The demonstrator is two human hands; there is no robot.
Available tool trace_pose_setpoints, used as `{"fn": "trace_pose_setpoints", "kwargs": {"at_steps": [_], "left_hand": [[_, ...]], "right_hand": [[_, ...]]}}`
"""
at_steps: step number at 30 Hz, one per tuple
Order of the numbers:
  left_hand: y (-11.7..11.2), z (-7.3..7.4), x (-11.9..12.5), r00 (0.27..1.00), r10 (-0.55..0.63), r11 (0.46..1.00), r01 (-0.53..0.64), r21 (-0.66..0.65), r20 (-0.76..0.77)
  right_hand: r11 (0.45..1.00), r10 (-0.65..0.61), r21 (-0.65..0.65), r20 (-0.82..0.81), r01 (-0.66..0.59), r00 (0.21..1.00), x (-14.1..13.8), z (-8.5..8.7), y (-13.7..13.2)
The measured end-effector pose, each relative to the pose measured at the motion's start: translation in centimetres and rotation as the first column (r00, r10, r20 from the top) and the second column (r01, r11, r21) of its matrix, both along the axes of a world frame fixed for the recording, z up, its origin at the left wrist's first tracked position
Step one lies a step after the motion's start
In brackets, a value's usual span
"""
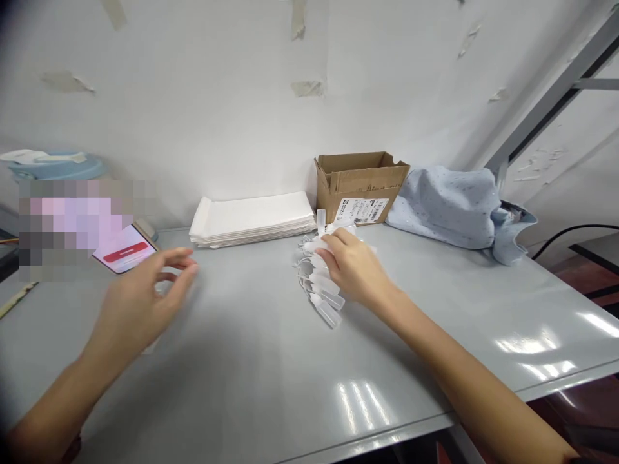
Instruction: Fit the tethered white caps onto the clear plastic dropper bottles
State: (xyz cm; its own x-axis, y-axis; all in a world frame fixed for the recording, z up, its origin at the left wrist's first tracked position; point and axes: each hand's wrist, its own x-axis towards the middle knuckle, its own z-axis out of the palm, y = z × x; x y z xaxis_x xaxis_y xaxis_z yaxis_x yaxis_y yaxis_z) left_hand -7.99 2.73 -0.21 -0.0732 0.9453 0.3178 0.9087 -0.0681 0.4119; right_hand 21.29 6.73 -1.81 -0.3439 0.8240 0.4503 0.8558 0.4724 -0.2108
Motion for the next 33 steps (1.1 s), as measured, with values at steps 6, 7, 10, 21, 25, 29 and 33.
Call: {"fn": "trace_pose_setpoints", "kwargs": {"at_steps": [6,7,10,21,25,29,33], "left_hand": [[2.5,0.4,-4.9,0.956,0.121,0.983,-0.153,-0.101,-0.269],[2.8,0.3,-5.5,0.951,0.106,0.982,-0.146,-0.122,-0.29],[3.4,-0.5,-6.8,0.945,0.013,0.983,-0.073,-0.17,-0.327],[5.0,-4.0,-8.3,0.931,-0.089,0.985,0.029,-0.172,-0.353],[5.1,-3.9,-8.2,0.936,-0.073,0.986,0.016,-0.168,-0.343],[5.1,-3.3,-8.2,0.944,-0.044,0.987,-0.01,-0.161,-0.328],[4.6,-2.0,-8.3,0.953,0.035,0.985,-0.085,-0.152,-0.302]], "right_hand": [[0.997,-0.036,-0.068,0.078,0.041,0.996,1.7,-0.4,0.9],[0.997,-0.027,-0.069,0.071,0.032,0.997,1.7,-0.4,0.9],[0.997,0.005,-0.08,0.055,-0.001,0.998,1.7,-0.5,0.8],[0.991,-0.059,-0.116,0.023,0.062,0.998,0.6,0.1,-0.2],[0.988,-0.052,-0.146,-0.007,0.05,0.999,0.3,0.2,-0.5],[0.988,-0.037,-0.152,-0.018,0.034,0.999,0.2,0.2,-0.6],[0.985,-0.029,-0.17,-0.013,0.026,1.0,0.3,0.2,-0.8]]}}
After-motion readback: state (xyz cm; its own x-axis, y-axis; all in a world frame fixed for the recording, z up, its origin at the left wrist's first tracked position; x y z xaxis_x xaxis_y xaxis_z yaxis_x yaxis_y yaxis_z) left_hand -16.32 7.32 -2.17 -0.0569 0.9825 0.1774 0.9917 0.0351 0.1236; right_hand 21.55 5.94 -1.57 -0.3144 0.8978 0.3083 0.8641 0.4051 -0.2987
